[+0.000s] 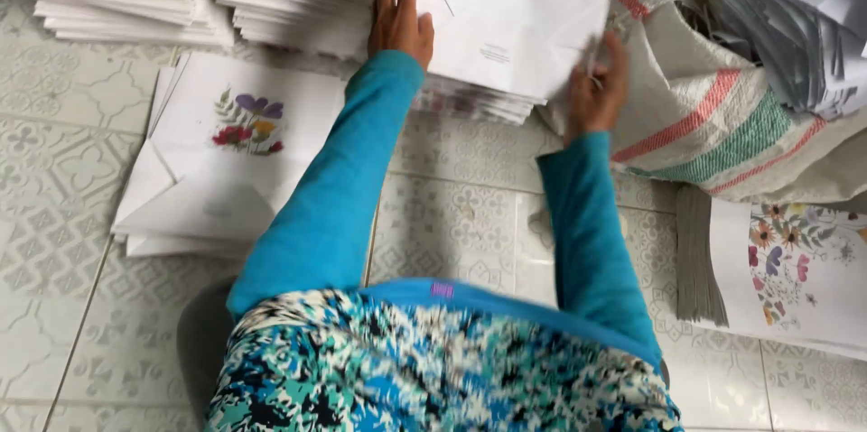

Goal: Folding printed paper into envelopes and applying glue to the seams.

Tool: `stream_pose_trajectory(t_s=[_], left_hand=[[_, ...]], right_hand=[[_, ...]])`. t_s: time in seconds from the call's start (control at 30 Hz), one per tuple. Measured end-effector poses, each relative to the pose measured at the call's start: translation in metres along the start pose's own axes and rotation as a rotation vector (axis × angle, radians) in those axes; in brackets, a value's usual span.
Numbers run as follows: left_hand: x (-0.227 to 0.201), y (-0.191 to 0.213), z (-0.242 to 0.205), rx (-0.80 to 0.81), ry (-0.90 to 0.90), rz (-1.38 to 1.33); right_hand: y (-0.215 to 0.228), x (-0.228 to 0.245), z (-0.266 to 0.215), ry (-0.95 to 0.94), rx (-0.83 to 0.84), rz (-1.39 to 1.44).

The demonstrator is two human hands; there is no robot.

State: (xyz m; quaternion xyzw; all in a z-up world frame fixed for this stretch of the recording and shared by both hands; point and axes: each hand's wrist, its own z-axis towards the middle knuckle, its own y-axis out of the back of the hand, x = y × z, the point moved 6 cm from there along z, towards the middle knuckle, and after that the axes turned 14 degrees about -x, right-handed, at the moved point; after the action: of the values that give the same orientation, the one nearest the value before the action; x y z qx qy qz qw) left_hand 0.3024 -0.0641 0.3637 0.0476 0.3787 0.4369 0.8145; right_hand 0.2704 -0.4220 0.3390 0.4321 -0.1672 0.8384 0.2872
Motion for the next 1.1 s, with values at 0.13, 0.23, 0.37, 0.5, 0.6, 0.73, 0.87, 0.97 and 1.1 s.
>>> stream_pose_trajectory(t_s=[0.13,0.23,0.37,0.5,0.6,0.73,0.87,0.97,1.1], left_hand=[[0.09,-0.12,-0.013,0.143,0.104,-0.005],[0.11,-0.119,-0.072,0.707,0.334,0.384],[0.103,-0.106,-0.088,0.55,0.177,0.426],[0.096,-0.085,-0.069,0.625,0.227,0.358],[0.101,-0.035,-0.057,0.404,0.162,0.253],[0.201,0.124,-0.082,0.013,0.082,0.129],[0.303,0.31,-0.152,-0.021,0.341,0.755],[0.401,0.35,-0.241,0.29,0.673,0.868],[0.345,0.378,-0.254,0.233,0.672,0.711]], right_hand=[[-0.056,-0.063,-0.006,0.235,0.099,-0.367],[-0.067,-0.104,-0.051,0.081,0.186,-0.962],[-0.065,-0.133,-0.079,0.009,0.366,-0.863],[-0.061,-0.163,-0.064,0.592,0.172,-0.73],[-0.048,-0.064,-0.052,0.688,0.125,-0.765],[-0.073,0.09,-0.143,0.602,0.241,-0.355],[-0.125,0.021,-0.314,-0.106,0.688,-0.128],[-0.164,0.035,-0.422,-0.268,0.835,-0.189],[-0.183,0.053,-0.467,-0.202,0.666,-0.43]])
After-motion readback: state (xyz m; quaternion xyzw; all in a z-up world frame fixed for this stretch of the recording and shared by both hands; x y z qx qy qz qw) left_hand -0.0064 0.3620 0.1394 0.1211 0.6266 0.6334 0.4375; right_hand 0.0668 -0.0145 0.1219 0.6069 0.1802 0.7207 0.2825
